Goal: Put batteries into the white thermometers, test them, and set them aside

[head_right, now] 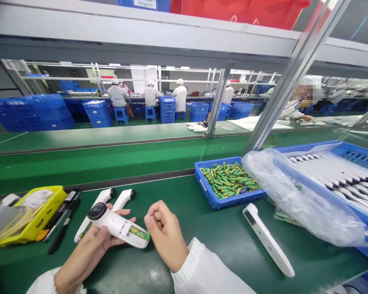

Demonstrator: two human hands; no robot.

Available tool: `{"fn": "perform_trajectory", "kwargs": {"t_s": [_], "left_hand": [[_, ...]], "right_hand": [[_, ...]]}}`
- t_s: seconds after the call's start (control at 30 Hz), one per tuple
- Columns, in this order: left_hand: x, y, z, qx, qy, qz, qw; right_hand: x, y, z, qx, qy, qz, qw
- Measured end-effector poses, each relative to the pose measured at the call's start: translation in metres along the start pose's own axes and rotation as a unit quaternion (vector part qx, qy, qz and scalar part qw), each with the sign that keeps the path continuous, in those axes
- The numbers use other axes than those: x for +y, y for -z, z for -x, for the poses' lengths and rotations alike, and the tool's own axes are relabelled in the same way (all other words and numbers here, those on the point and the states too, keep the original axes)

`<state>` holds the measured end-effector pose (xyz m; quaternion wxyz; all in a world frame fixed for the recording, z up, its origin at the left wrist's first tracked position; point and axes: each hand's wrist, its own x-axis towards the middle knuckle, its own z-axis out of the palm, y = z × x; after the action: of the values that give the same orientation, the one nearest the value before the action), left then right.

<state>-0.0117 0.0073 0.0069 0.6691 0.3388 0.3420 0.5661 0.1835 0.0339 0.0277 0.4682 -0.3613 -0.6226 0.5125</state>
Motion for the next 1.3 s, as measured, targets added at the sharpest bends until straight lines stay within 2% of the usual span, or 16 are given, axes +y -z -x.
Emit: {"fn": "perform_trajectory", "kwargs": {"t_s": [0.07, 0.23, 0.37, 0.43, 0.5, 0.53, 0.63, 0.7, 0.83, 1.0, 1.13, 1.2, 1.3], "left_hand": [[0.001, -0.001, 0.000, 0.002, -0.002, 0.000, 1.000], [0.008, 0.000, 0.001, 0.011, -0.017, 0.003, 1.000], [0.015, 0.003, 0.001, 0.036, -0.038, -0.011, 0.999], [0.016, 0.005, 0.001, 0.025, -0.043, -0.020, 0.999], [0.015, 0.008, 0.001, 0.000, -0.040, -0.026, 0.999], [0.014, 0.009, 0.002, -0.013, -0.036, -0.028, 0.999], [0.011, 0.012, 0.003, -0.058, -0.016, -0.032, 0.998], [0.011, 0.012, 0.003, -0.079, -0.002, -0.038, 0.996], [0.013, 0.009, 0.002, -0.069, 0.001, -0.058, 0.996], [0.011, 0.003, -0.001, -0.007, -0.014, -0.105, 0.994], [0.006, 0.001, -0.003, 0.051, -0.052, -0.186, 0.980], [0.004, 0.002, -0.004, 0.087, -0.082, -0.236, 0.964], [0.001, 0.006, -0.004, 0.138, -0.106, -0.351, 0.920]], "right_hand": [[0.002, -0.005, 0.003, -0.024, 0.016, 0.004, 1.000], [0.009, -0.010, 0.008, -0.056, 0.080, 0.151, 0.984], [0.005, -0.008, 0.005, -0.154, 0.079, 0.094, 0.980], [0.004, -0.008, 0.003, -0.156, 0.067, 0.064, 0.983], [0.007, -0.010, 0.002, -0.152, 0.026, 0.005, 0.988], [0.011, -0.012, 0.002, -0.170, -0.012, -0.047, 0.984], [0.026, -0.020, 0.005, -0.261, -0.131, -0.201, 0.935], [0.035, -0.026, 0.008, -0.282, -0.168, -0.244, 0.913], [0.040, -0.032, 0.010, -0.242, -0.164, -0.268, 0.918], [0.037, -0.033, 0.008, -0.208, -0.159, -0.240, 0.935], [0.036, -0.035, 0.010, -0.171, -0.126, -0.207, 0.955], [0.034, -0.035, 0.012, -0.136, -0.095, -0.157, 0.974], [0.029, -0.033, 0.013, -0.083, -0.059, 0.022, 0.995]]}}
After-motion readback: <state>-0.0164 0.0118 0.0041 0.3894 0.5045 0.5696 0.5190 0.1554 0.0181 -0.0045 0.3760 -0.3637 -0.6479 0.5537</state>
